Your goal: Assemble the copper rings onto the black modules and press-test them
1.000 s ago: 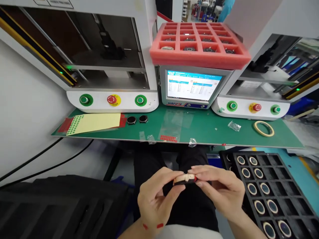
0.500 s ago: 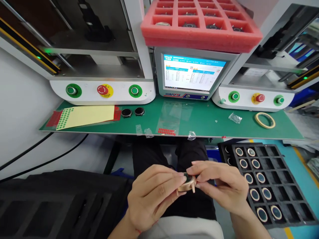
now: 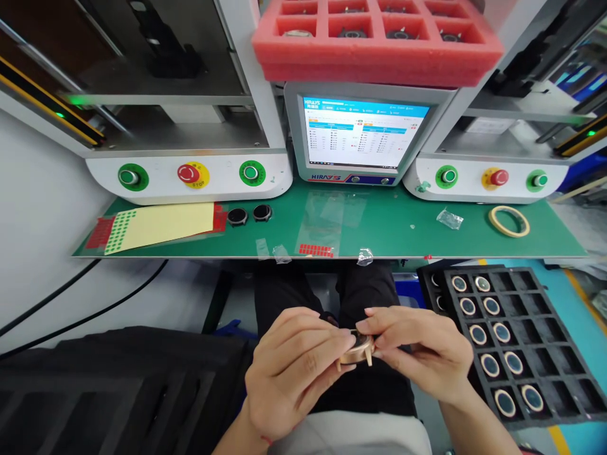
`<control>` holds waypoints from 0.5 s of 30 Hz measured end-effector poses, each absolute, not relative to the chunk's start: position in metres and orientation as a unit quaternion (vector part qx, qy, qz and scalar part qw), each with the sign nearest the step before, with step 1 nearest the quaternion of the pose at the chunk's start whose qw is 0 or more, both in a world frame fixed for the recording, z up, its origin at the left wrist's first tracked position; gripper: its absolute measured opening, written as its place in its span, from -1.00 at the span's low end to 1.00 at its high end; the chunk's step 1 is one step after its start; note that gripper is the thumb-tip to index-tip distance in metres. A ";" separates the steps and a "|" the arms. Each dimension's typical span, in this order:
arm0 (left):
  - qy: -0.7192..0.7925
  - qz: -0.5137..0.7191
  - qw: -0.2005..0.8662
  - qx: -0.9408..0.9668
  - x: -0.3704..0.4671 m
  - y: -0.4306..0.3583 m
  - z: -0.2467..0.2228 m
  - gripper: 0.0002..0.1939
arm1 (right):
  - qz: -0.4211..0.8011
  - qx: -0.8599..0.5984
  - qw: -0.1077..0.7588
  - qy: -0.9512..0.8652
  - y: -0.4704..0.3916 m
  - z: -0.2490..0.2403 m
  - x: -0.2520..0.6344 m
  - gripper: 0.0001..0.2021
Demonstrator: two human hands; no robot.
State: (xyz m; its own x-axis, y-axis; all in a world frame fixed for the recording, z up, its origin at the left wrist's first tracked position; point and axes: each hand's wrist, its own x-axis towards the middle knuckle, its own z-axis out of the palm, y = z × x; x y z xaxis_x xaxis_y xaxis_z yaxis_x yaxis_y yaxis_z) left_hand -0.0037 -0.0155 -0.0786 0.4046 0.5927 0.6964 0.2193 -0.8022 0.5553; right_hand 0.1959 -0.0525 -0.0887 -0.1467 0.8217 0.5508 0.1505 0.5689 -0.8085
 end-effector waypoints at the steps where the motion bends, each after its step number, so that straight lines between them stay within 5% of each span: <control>1: 0.247 0.488 0.197 0.813 -0.004 -0.015 -0.079 -0.91 | 0.298 -0.344 0.554 -0.697 -0.052 -0.089 0.196 -0.85; 11: 0.259 0.489 0.216 0.804 -0.004 -0.017 -0.088 -0.88 | 0.294 -0.355 0.534 -0.709 -0.055 -0.088 0.199 -0.90; 15: 0.259 0.493 0.213 0.803 -0.004 -0.017 -0.090 -0.86 | 0.286 -0.387 0.580 -0.657 -0.060 -0.095 0.192 -0.63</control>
State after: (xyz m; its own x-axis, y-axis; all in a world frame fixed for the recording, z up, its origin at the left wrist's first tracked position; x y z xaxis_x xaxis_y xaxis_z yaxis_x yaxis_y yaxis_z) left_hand -0.0043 -0.0174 -0.0899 0.3788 0.6257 0.6819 0.2062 -0.7753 0.5969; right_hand 0.1919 -0.0603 -0.0950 -0.0278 0.8405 0.5411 0.1771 0.5369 -0.8249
